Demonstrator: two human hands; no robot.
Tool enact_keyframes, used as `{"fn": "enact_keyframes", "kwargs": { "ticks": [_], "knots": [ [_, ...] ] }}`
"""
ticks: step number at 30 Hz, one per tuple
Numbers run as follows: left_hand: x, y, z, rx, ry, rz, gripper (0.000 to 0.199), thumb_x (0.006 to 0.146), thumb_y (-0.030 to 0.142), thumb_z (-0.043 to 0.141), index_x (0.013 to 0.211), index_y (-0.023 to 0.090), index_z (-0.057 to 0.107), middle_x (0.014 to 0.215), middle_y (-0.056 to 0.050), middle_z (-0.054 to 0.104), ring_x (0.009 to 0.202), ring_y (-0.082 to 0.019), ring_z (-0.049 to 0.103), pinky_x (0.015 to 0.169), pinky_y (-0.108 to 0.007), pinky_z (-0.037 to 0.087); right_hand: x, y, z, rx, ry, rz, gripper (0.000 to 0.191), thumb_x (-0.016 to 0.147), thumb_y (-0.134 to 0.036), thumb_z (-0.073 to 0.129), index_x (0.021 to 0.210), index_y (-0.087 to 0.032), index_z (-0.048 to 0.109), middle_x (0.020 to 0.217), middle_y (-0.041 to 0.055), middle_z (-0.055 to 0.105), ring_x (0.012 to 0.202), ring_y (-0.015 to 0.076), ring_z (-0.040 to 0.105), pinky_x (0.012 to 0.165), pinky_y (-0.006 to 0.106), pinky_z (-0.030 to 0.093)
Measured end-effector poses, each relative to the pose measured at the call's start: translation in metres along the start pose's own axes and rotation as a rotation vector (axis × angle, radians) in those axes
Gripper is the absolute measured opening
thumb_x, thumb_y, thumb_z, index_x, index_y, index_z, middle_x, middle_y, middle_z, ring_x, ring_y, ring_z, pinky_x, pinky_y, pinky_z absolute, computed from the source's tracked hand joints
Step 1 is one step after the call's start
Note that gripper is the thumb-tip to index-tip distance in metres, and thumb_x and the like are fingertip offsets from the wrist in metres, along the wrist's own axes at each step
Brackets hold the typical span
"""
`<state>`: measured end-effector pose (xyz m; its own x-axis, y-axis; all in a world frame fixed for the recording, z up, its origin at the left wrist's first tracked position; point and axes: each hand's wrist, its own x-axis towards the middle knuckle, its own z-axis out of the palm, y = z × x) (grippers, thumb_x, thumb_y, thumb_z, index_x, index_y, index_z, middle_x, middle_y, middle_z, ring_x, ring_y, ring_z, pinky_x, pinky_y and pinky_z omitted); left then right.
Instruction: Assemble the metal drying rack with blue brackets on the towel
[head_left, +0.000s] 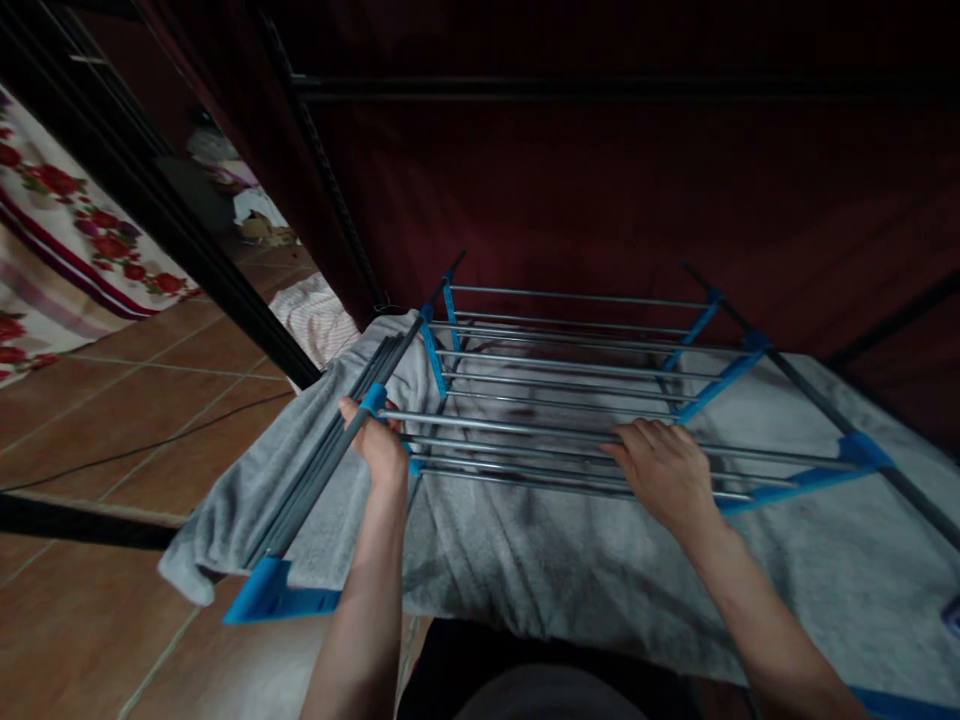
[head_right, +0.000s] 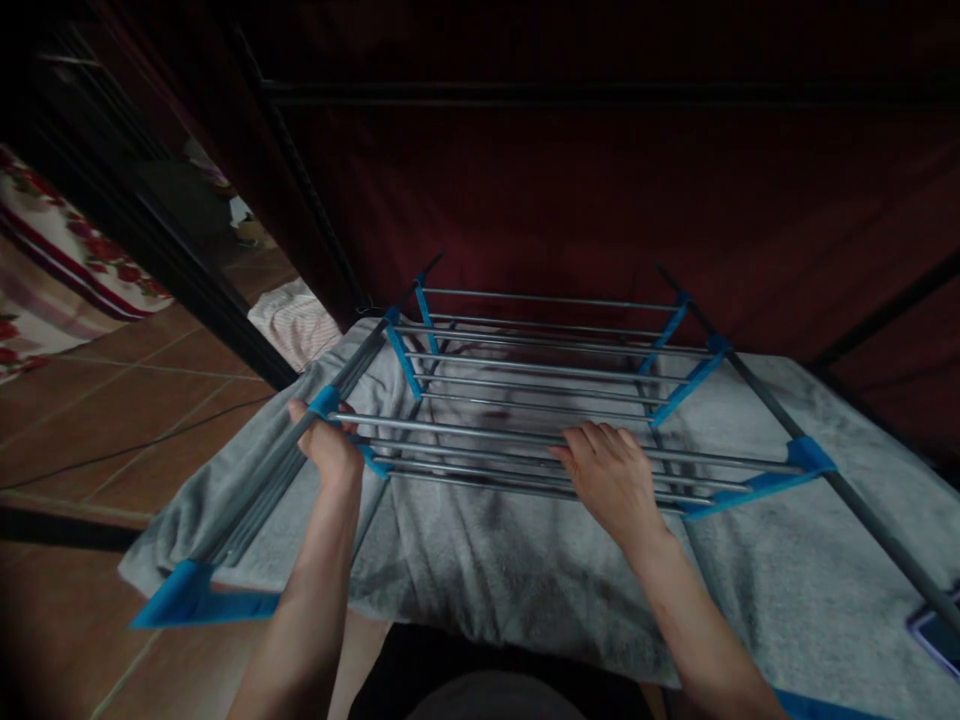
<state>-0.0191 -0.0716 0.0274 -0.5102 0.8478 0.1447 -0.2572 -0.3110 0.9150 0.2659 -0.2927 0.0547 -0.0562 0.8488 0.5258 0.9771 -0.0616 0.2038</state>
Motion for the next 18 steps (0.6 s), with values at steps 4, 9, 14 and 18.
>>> {"fn": "enact_keyframes", "kwargs": {
  "ticks": [4,9,14,18],
  "knots": [
    [-0.0007,0.0033,0.0025,0.009,0.038,-0.019,0.057,0.086,0.075,0.036,0.061,0.023,0.04,0.047,0.005,0.04,0.038,-0.009,0.033,0.036,-0.024,0.024,0.0022,0.0023,-0.0001,0.013,-0.027,-0.038,0.027,0.102,-0.035,0.049,0.086,-0.018,0.063,0.081,0.0051,0.065,0.077,0.0204,0.057,0.074,0.033,0.034],
    [-0.0027,0.007,0.0043,0.047,0.037,-0.012,0.053,0.088,0.07,0.036,0.063,0.024,0.036,0.048,0.006,0.038,0.038,-0.009,0.032,0.037,-0.024,0.024,0.005,0.0058,-0.0043,0.04,-0.061,-0.057,0.027,0.102,-0.031,0.047,0.082,-0.019,0.06,0.078,0.0047,0.064,0.075,0.0191,0.058,0.071,0.032,0.033],
    [-0.0044,0.0056,0.0046,0.076,0.035,0.038,0.046,0.095,0.055,0.026,0.062,0.024,0.036,0.052,0.003,0.036,0.041,-0.012,0.029,0.039,-0.027,0.021,0.0072,0.0075,-0.0069,0.057,-0.091,-0.07,0.026,0.103,-0.032,0.046,0.083,-0.019,0.059,0.08,0.0045,0.065,0.075,0.0182,0.06,0.069,0.031,0.032],
    [-0.0033,0.0041,0.0048,0.083,0.037,0.027,0.05,0.098,0.056,0.022,0.064,0.023,0.038,0.054,0.003,0.036,0.044,-0.012,0.031,0.042,-0.026,0.029,0.0079,0.0093,-0.007,0.051,-0.105,-0.084,0.027,0.103,-0.033,0.046,0.083,-0.019,0.058,0.078,0.0034,0.065,0.073,0.0177,0.06,0.067,0.031,0.032]
  ]
}}
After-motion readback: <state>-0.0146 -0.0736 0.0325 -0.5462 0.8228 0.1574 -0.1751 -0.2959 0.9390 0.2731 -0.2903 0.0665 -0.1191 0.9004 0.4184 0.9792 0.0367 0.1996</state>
